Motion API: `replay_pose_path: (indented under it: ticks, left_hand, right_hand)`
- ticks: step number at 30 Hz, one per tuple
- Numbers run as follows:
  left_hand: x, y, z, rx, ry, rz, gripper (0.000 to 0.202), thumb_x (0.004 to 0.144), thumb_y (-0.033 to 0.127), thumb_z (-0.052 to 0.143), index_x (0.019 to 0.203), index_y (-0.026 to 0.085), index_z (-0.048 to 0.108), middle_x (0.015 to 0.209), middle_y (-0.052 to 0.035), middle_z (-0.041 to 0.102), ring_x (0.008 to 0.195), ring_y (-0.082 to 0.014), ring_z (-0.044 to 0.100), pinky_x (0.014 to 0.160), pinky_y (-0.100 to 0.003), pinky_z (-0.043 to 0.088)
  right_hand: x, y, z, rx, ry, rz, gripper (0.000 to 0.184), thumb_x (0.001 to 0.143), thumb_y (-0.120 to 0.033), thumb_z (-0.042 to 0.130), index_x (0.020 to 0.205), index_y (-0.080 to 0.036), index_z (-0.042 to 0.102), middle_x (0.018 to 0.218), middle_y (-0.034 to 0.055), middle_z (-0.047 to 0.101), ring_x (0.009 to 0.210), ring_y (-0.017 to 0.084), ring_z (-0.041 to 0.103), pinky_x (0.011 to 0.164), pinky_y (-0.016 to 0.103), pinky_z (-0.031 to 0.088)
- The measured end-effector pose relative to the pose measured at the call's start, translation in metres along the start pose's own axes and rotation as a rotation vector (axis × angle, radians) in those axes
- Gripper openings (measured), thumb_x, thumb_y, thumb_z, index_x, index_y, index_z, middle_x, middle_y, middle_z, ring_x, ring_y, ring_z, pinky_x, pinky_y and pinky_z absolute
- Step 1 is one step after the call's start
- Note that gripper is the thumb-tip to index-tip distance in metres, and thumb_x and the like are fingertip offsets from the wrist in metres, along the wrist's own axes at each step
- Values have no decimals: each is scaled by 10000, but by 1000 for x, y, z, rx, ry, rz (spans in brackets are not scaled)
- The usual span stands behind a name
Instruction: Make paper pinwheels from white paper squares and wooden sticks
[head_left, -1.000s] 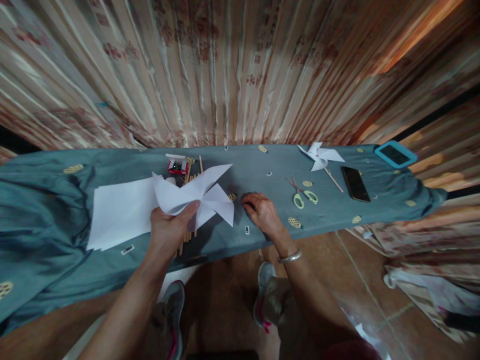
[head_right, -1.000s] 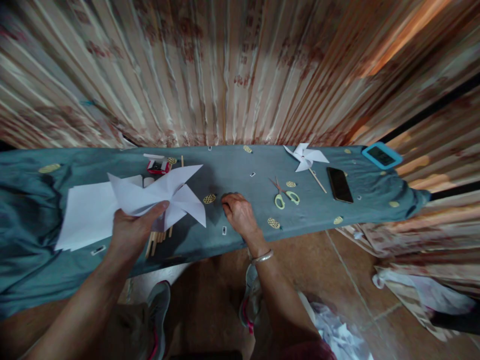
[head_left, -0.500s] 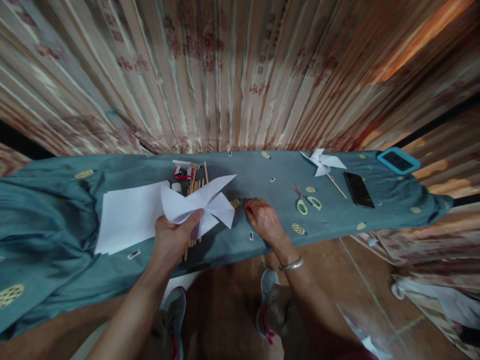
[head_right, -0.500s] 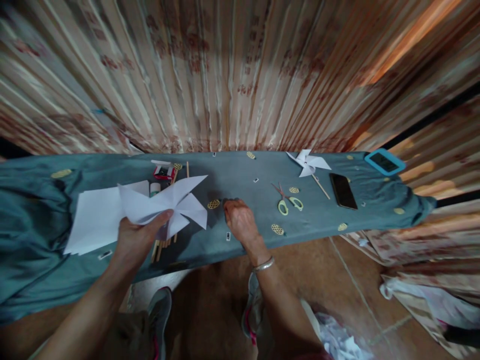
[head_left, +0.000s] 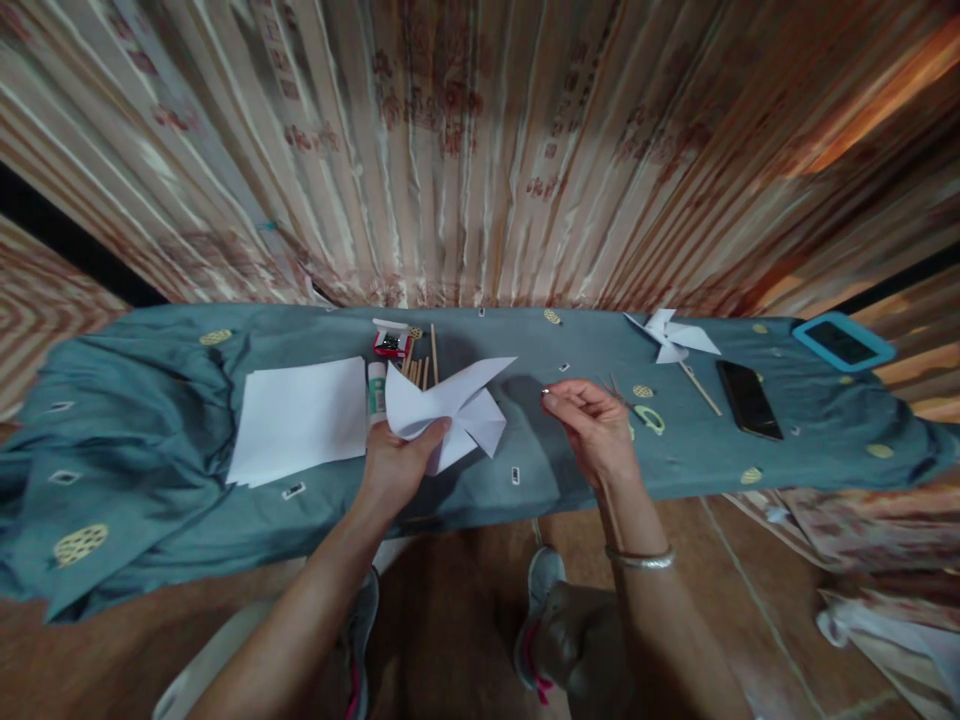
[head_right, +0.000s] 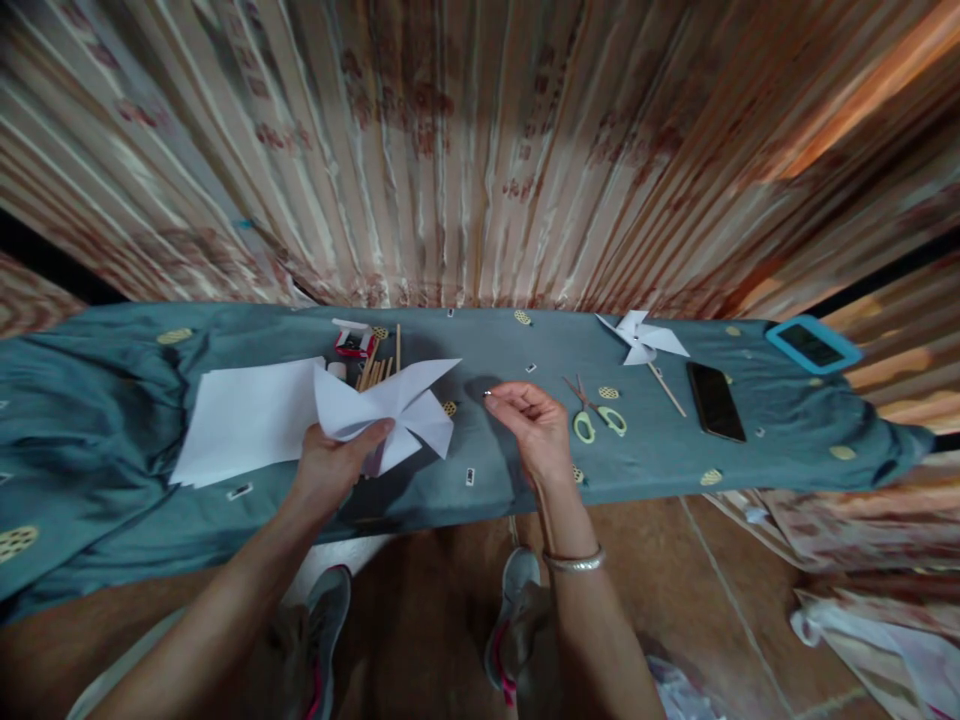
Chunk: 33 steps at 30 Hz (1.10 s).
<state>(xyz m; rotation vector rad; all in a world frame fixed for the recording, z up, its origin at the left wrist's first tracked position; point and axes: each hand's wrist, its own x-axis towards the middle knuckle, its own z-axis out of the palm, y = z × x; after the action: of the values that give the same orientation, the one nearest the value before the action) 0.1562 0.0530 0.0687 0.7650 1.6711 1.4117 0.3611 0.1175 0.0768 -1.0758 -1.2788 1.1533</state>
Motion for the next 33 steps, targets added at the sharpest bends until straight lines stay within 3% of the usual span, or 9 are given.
replay_pose_path:
  ticks: [3, 5, 8, 21, 25, 29, 33]
  left_hand:
    - [-3, 7, 5, -57, -15, -26, 324, 532, 346, 769, 759, 121, 713, 780, -90, 752, 712, -229, 686, 665, -314, 536]
    - [-6, 11, 8, -100, -18, -24, 338, 530, 331, 769, 783, 114, 710, 805, -90, 751, 722, -223, 683, 672, -314, 533]
    - [-8, 16, 10, -108, -25, -19, 311, 530, 311, 760, 766, 117, 702, 793, -81, 747, 725, -217, 680, 669, -308, 527]
    - [-6, 10, 11, -128, -30, -35, 269, 527, 335, 764, 694, 134, 701, 701, -50, 725, 626, -182, 644, 615, -295, 511]
    - [-6, 9, 12, -100, -36, -13, 240, 520, 339, 763, 621, 139, 679, 627, -34, 696, 573, -167, 612, 566, -279, 494]
    - [-8, 8, 14, -76, -63, 7, 245, 545, 341, 747, 669, 138, 690, 672, -49, 714, 621, -192, 634, 590, -294, 514]
    - [-8, 2, 14, -27, -81, 67, 287, 573, 334, 748, 775, 134, 701, 751, -56, 735, 696, -213, 667, 646, -305, 533]
  right_hand:
    - [-15, -26, 20, 159, -65, 0, 145, 649, -274, 784, 747, -231, 686, 750, -20, 712, 679, 117, 630, 676, 250, 518]
    - [-28, -35, 37, 134, -177, -8, 112, 678, -272, 769, 739, -221, 690, 713, -12, 700, 642, 120, 623, 624, 246, 519]
    - [-41, -37, 50, 41, -241, -62, 69, 725, -216, 726, 792, -214, 711, 763, 1, 711, 694, 125, 635, 674, 255, 527]
    - [-41, -35, 30, -332, -154, -197, 64, 811, -206, 655, 808, -248, 703, 825, 2, 701, 809, 162, 641, 783, 313, 513]
    - [-37, -33, 29, -350, -118, -251, 54, 806, -210, 668, 790, -256, 691, 1064, 31, 684, 1073, 208, 604, 996, 421, 448]
    - [-34, -25, 29, -193, -167, -180, 26, 771, -217, 705, 761, -228, 683, 1396, 41, 507, 1317, 252, 456, 1100, 474, 364]
    - [-36, -18, 35, -252, -204, -142, 26, 761, -210, 713, 751, -226, 695, 1410, 48, 493, 1388, 269, 362, 1125, 500, 320]
